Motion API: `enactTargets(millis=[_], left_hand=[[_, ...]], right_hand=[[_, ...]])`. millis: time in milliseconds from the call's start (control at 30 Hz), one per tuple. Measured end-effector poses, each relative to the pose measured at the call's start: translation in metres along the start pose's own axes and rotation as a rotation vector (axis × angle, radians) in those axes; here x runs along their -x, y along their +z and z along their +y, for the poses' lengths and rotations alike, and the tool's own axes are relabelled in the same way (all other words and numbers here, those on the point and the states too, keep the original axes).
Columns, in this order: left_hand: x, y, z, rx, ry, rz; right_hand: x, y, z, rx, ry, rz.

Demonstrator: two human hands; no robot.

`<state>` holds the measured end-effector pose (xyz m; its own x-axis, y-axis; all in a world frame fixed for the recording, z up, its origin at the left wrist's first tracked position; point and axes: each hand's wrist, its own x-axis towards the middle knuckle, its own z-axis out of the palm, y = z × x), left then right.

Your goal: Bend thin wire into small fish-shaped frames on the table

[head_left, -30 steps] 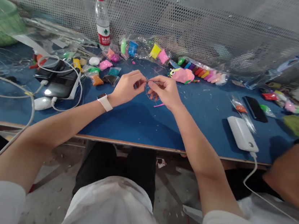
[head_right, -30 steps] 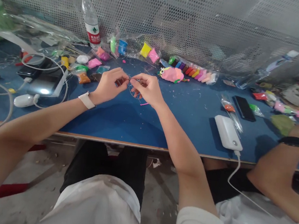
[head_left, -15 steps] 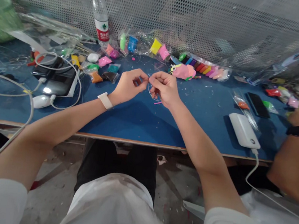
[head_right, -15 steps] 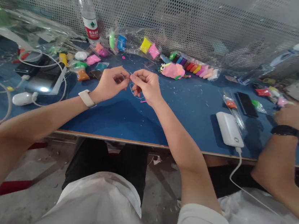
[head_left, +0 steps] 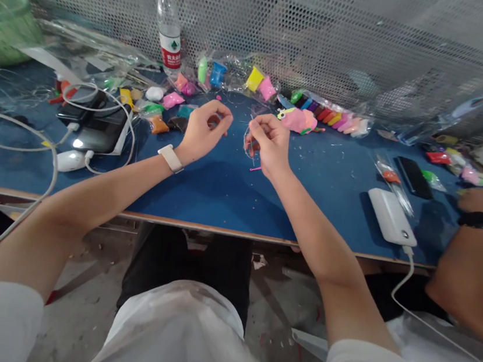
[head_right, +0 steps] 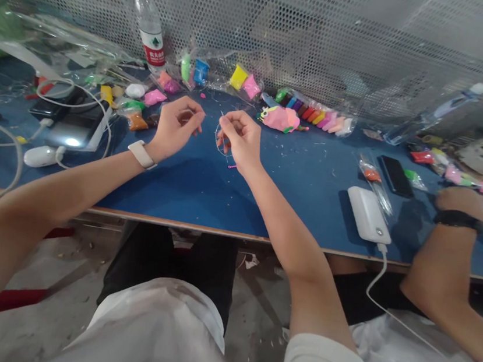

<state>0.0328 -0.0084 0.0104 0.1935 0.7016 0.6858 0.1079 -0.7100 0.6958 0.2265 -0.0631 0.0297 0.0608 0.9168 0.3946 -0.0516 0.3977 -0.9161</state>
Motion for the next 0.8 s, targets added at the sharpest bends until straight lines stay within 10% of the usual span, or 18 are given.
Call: enactTargets(millis=[233, 800], left_hand=[[0.009, 0.006, 0.029, -0.192, 0.087, -0.034], [0.005, 0.006, 0.029, -0.193, 0.04, -0.106]], right_hand=[[0.007, 0.01, 0.013, 0.166, -0.084, 0.107], [0.004, 0.009, 0.016, 0.095, -0.053, 0.074]])
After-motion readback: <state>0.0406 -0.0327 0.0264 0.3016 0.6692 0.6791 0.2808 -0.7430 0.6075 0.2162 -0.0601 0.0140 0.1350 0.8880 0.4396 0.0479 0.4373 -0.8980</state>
